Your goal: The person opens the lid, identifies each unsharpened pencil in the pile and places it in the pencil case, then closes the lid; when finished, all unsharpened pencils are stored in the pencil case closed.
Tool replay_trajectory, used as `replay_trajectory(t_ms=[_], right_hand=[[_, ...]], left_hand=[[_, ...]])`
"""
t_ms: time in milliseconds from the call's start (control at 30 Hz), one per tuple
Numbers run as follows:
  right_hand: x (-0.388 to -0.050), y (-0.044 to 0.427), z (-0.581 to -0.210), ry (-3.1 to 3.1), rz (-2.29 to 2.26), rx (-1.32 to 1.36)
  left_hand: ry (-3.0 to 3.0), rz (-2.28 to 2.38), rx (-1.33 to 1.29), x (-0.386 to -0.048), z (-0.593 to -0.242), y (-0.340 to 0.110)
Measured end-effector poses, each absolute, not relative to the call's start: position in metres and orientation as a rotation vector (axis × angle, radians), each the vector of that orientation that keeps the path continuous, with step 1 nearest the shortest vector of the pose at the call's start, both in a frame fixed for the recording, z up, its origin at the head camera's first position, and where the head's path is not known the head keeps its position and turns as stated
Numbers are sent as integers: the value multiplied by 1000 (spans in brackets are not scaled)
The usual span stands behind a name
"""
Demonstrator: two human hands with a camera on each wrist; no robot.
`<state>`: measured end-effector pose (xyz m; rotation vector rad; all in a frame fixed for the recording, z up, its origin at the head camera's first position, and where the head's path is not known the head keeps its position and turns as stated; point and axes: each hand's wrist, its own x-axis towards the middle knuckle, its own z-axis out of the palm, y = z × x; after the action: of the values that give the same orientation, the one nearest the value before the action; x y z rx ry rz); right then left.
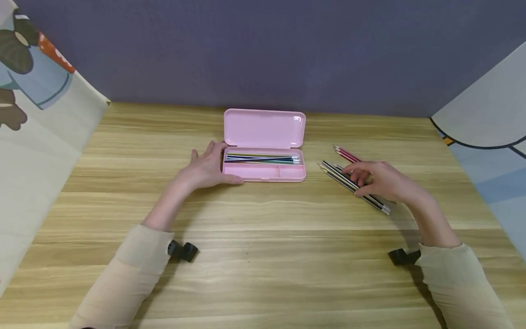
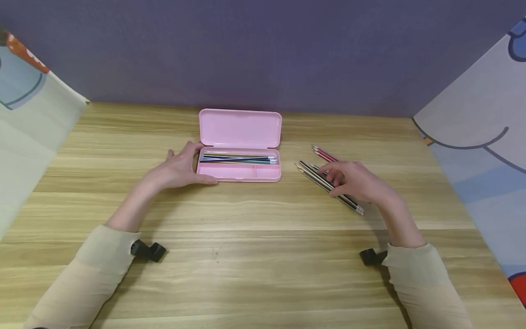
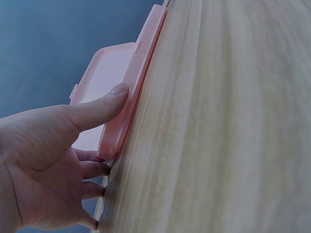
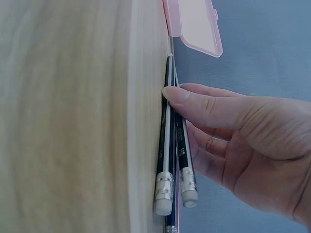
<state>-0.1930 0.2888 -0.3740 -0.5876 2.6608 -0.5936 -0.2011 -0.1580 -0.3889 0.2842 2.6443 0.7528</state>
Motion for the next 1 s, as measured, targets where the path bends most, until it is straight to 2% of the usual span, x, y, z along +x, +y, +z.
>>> replay_trajectory(t_ms=[433, 600, 1000], right_hand=[[-199, 293, -356, 2777, -716, -688], [-207, 276, -347, 2760, -814, -670], [-235, 221, -337, 2658, -1024, -823]], left_hand=[[2651, 749, 276, -202, -390, -159], [2653, 746, 271, -201, -391, -160], [2651, 758, 278, -201, -392, -160]])
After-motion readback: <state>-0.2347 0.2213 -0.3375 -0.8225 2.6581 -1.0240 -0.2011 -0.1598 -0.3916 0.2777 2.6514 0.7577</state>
